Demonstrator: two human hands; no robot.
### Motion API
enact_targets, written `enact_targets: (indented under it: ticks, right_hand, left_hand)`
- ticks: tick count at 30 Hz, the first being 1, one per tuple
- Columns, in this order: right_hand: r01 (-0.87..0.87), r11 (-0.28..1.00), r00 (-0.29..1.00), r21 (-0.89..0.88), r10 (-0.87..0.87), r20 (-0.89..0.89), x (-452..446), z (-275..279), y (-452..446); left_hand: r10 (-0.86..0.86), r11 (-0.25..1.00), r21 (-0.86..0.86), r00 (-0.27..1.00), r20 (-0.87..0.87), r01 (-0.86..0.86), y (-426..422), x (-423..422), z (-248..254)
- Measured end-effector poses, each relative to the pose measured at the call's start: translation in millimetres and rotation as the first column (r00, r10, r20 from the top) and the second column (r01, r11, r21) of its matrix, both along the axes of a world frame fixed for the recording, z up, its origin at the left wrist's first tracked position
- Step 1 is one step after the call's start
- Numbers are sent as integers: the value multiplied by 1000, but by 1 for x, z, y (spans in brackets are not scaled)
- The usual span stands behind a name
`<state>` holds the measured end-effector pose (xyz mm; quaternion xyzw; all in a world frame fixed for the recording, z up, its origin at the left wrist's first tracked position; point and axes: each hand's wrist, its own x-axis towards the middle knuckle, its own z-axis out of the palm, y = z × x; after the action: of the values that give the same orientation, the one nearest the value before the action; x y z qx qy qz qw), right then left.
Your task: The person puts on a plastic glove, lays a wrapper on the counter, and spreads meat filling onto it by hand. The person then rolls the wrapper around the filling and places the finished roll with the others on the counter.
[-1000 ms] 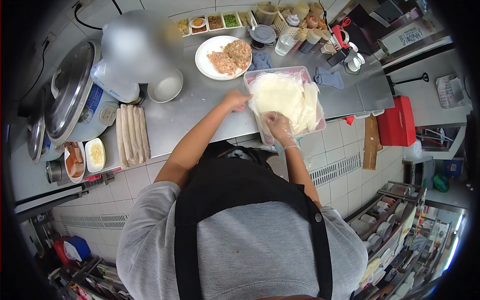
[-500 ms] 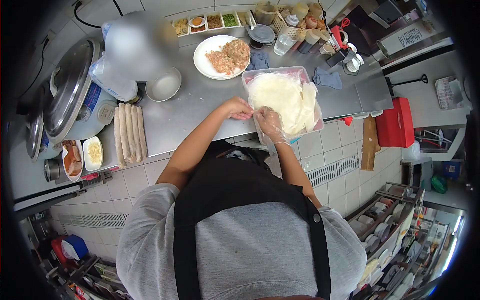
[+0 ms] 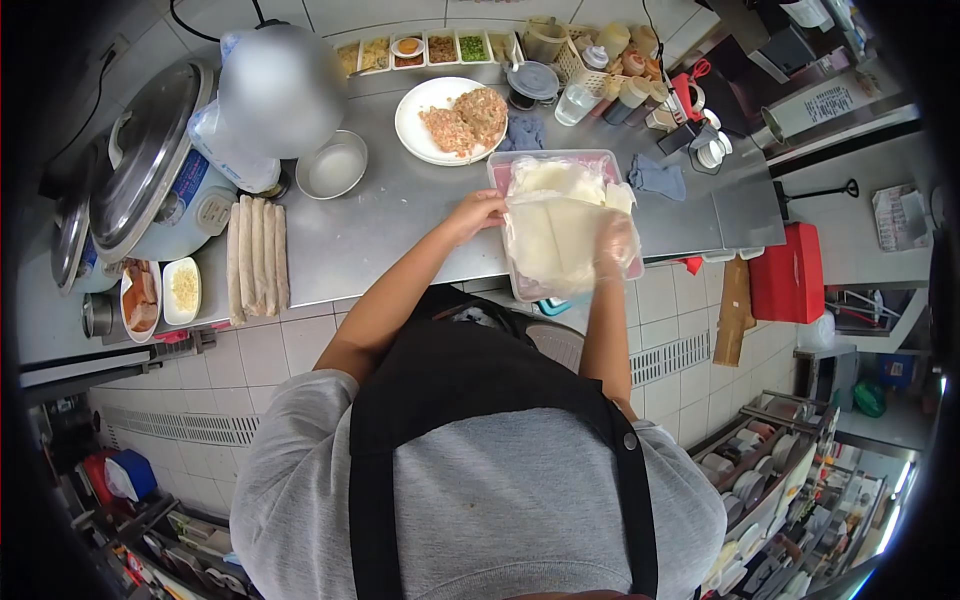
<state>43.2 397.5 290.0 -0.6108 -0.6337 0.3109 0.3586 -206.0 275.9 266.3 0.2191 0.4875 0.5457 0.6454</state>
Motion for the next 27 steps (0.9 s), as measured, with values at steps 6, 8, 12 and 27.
enact_targets:
  ticks: [6,8,12,27]
  right_hand:
    - [127,988,912,-88,-151,-382,58,10,76]
    - [119,992,970,-30,-123,-210,65,40,80]
    - [123,992,972,18,-117,-204,53,95,69]
    - [-116,987,990,115,105,92,-28,141,49]
  left_hand:
    - [-17,974,210,892,452,-87,-17,-9,79]
    - [-39,976,206,876,480,-69,-25,-25,90]
    - [-82,916,363,808,583,-169,-54,-75,101]
    - [330,830,239,788,520,-505,-140,-88,188]
